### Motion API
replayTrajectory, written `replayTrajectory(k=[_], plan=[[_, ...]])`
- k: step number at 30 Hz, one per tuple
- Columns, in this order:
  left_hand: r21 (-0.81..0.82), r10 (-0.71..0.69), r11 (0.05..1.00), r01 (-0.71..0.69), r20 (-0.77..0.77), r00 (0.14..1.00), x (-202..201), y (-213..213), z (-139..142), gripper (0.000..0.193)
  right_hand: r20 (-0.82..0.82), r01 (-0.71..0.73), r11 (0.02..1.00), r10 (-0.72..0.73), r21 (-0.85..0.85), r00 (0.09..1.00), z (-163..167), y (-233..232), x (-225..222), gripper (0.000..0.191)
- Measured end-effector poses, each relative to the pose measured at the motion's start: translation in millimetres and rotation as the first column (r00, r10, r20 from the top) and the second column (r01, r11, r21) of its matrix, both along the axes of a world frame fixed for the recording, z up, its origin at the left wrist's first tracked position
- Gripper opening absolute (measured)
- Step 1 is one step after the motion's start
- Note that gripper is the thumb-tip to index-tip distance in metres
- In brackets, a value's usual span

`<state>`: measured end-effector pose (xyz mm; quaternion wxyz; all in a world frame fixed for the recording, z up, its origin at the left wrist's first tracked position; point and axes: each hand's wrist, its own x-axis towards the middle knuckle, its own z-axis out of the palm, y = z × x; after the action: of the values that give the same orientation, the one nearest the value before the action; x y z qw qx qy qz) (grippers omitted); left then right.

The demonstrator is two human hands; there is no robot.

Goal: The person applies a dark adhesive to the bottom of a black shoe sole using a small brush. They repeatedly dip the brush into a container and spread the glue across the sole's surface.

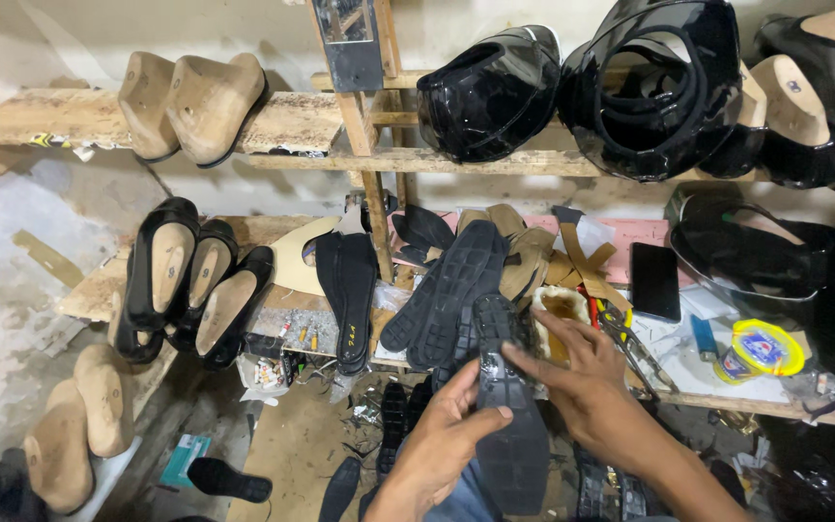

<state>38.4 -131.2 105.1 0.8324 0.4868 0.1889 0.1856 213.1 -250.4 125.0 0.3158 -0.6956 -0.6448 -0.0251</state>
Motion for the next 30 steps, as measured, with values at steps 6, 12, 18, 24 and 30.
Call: replayTrajectory(k=[6, 12, 18, 24, 30], plan=[[-0.001, -0.001, 1.000, 0.001, 0.008, 1.000, -4.1, 2.8, -7.3, 0.068, -0.022, 0.024, 0.998, -0.023, 0.052, 0.999, -0.4, -2.0, -2.3, 0.065], [-0.009, -0.013, 1.000, 0.013, -0.061, 0.998, -4.7, 3.9, -14.3, 0.074, -0.219, 0.041, 0.999, -0.036, 0.021, 0.975, 4.7, -2.8, 1.7, 0.063], [-0.065, -0.024, 0.998, 0.026, 0.025, 0.999, -7.4, 4.5, -9.7, 0.064, -0.153, -0.073, 0.995, 0.082, 0.064, 0.985, -1.7, -5.5, 4.3, 0.056], [-0.150, 0.049, 0.988, -0.033, 0.104, 0.993, -6.4, 6.3, 2.0, 0.055, -0.257, -0.037, 0.999, 0.044, 0.031, 0.966, -6.4, -11.2, -4.1, 0.060], [-0.142, 0.044, 0.990, -0.023, 0.148, 0.988, -8.0, 4.6, 6.5, 0.056, -0.309, 0.003, 0.995, 0.027, 0.097, 0.951, -2.5, -8.3, -8.7, 0.056]])
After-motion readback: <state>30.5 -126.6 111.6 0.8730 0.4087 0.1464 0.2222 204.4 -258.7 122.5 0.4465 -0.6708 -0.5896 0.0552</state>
